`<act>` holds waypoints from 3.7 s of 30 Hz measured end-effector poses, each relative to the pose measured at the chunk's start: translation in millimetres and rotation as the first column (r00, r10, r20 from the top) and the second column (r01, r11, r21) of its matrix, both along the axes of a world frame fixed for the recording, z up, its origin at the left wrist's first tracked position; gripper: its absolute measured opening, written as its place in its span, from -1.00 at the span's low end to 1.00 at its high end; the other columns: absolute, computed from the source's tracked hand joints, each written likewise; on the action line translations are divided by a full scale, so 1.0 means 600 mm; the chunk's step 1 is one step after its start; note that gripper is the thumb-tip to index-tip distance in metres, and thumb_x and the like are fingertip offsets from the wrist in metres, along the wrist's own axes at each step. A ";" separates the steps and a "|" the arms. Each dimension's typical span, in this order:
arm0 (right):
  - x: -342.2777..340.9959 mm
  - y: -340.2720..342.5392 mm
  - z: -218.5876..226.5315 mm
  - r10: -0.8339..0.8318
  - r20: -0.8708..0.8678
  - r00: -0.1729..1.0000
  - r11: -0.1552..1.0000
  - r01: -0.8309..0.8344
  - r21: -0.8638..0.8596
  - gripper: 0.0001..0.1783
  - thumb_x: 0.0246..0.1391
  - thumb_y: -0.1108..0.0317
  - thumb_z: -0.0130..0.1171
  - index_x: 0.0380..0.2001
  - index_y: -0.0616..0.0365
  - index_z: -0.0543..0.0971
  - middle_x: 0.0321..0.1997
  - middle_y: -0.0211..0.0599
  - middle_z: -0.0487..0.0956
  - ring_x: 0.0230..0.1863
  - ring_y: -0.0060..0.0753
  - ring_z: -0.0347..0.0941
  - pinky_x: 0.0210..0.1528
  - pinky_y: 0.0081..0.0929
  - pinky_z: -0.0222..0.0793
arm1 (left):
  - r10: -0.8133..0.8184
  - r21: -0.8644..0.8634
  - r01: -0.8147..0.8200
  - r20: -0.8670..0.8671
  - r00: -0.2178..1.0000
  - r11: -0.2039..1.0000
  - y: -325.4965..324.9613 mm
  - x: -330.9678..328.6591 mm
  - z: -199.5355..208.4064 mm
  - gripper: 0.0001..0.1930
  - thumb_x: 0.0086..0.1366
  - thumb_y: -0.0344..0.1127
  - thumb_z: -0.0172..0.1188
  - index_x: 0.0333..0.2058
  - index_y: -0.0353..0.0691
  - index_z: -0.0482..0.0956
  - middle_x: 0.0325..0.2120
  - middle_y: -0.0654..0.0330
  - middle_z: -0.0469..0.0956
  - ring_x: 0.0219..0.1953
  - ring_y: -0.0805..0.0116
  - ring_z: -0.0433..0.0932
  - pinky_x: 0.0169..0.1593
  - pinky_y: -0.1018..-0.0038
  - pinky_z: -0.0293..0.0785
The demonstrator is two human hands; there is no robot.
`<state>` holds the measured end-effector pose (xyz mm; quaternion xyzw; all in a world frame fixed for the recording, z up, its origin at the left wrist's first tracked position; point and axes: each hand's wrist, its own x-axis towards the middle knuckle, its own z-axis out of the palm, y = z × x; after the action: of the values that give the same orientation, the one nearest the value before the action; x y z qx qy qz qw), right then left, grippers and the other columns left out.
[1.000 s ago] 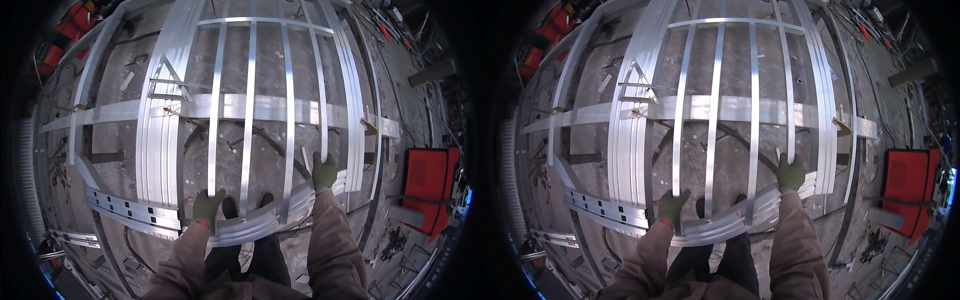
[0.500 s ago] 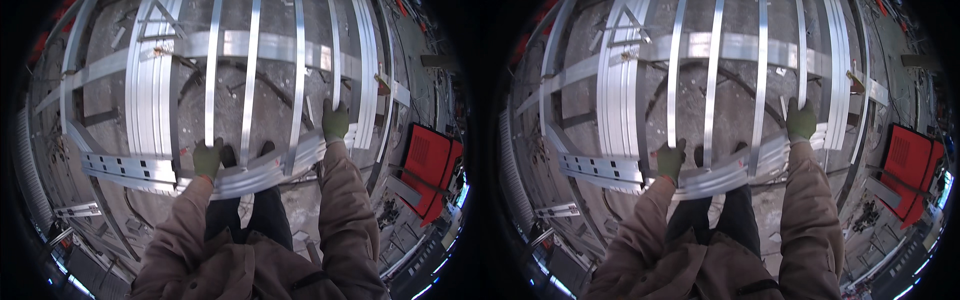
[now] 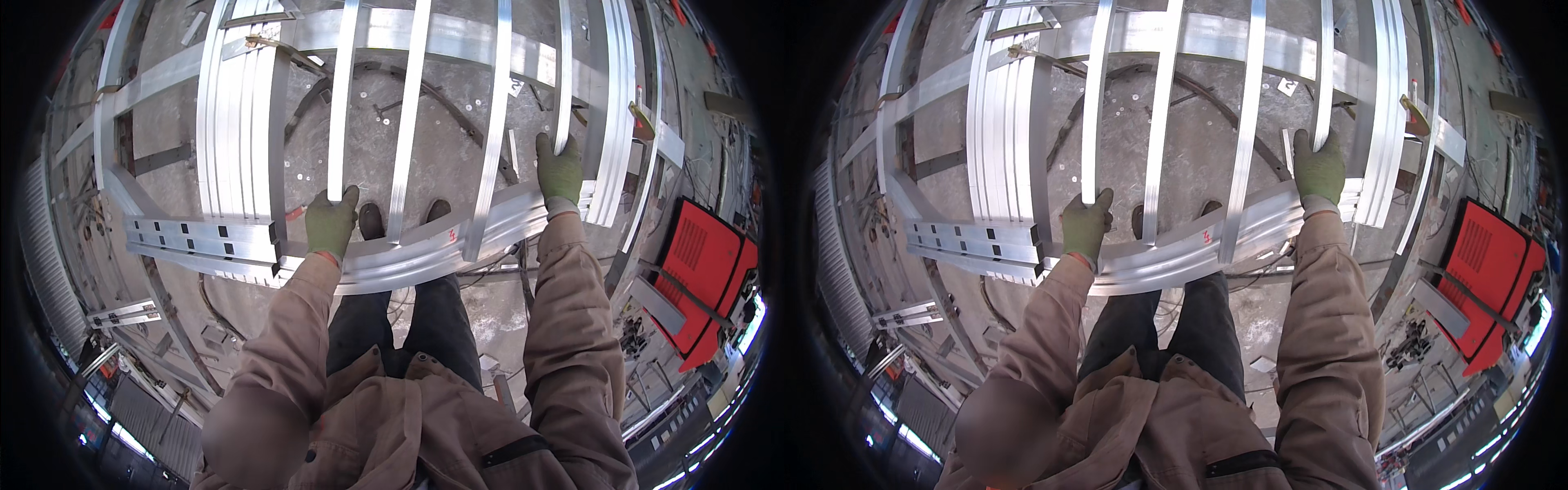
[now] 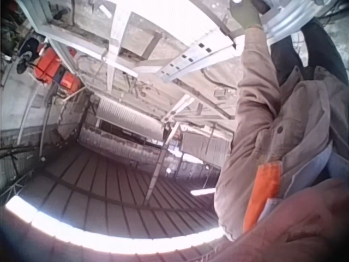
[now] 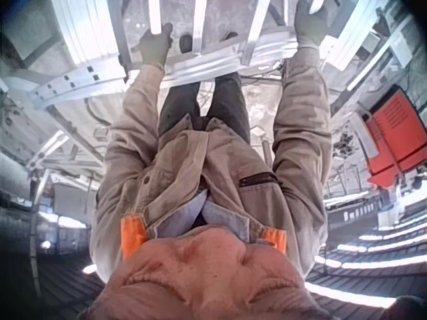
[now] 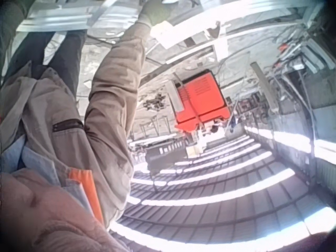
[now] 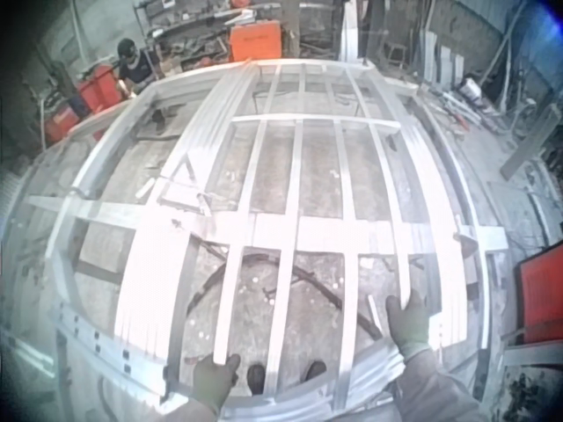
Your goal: The person positions and aligns multiple aluminum bars onto a partially assembled metal frame on the floor. They repeatedly pick up bars, place them into slots, and adjust their positions to fit the structure. The person wears gloves and works in a workshop with tools and equipment visible in the background.
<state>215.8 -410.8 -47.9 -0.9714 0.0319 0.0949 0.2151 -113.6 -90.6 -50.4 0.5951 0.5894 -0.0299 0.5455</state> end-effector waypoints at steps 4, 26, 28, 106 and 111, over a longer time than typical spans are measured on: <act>0.011 -0.027 -0.010 0.054 0.008 0.999 0.993 -0.054 0.106 -0.17 0.44 -0.22 0.52 0.36 0.35 0.69 0.15 0.21 0.85 0.19 0.17 0.83 0.28 0.01 0.66 | -0.005 0.001 0.005 0.002 1.000 1.000 -0.001 0.005 0.005 -0.51 0.49 0.01 0.58 -0.06 -0.42 0.80 -0.45 0.08 0.79 -0.47 0.32 0.75 -0.31 0.30 0.65; -0.007 -0.013 -0.007 0.104 0.014 0.994 0.991 -0.102 -0.091 -0.15 0.51 -0.15 0.30 0.57 0.29 0.57 0.47 0.35 0.71 0.48 0.47 0.66 0.52 0.23 0.55 | -0.185 0.055 0.193 -0.133 0.974 0.980 0.011 0.002 -0.023 -0.47 0.39 0.07 0.48 -0.06 -0.40 0.86 -0.20 -0.23 0.89 -0.10 -0.24 0.89 0.09 -0.01 0.74; -0.006 -0.017 0.012 0.103 -0.002 0.995 0.992 -0.102 -0.080 -0.16 0.51 -0.16 0.31 0.55 0.30 0.58 0.47 0.35 0.71 0.48 0.49 0.65 0.51 0.25 0.56 | -0.189 -0.014 0.189 -0.139 0.972 0.982 0.011 0.023 0.018 -0.47 0.40 0.08 0.47 -0.06 -0.40 0.86 -0.18 -0.24 0.89 -0.05 -0.28 0.88 0.13 -0.03 0.74; -1.014 -0.261 0.174 -0.526 -0.069 0.848 0.842 0.530 0.095 -0.39 0.43 -0.28 0.53 -0.18 0.15 0.75 -0.33 0.14 0.76 -0.27 0.32 0.78 -0.20 0.15 0.59 | -0.119 0.003 0.120 0.136 0.984 0.993 0.044 -0.008 -0.070 -0.76 0.46 -0.31 0.52 -0.06 -0.32 0.71 -0.51 0.16 0.66 -0.62 0.27 0.60 -0.54 0.27 0.47; -0.702 -0.239 0.156 -0.527 0.033 0.850 0.850 0.527 -0.012 -0.24 0.49 -0.45 0.35 0.01 0.15 0.80 -0.07 0.24 0.84 0.02 0.49 0.79 0.07 0.29 0.61 | -0.107 -0.040 0.113 0.134 0.985 0.993 -0.002 -0.004 -0.032 -0.73 0.45 -0.30 0.53 -0.07 -0.39 0.75 -0.47 0.10 0.70 -0.55 0.23 0.67 -0.48 0.26 0.54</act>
<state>-205.7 -554.2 45.7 -0.9289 0.2947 0.0182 0.2235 -115.9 -91.9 -69.4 0.6142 0.5177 -0.0348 0.5946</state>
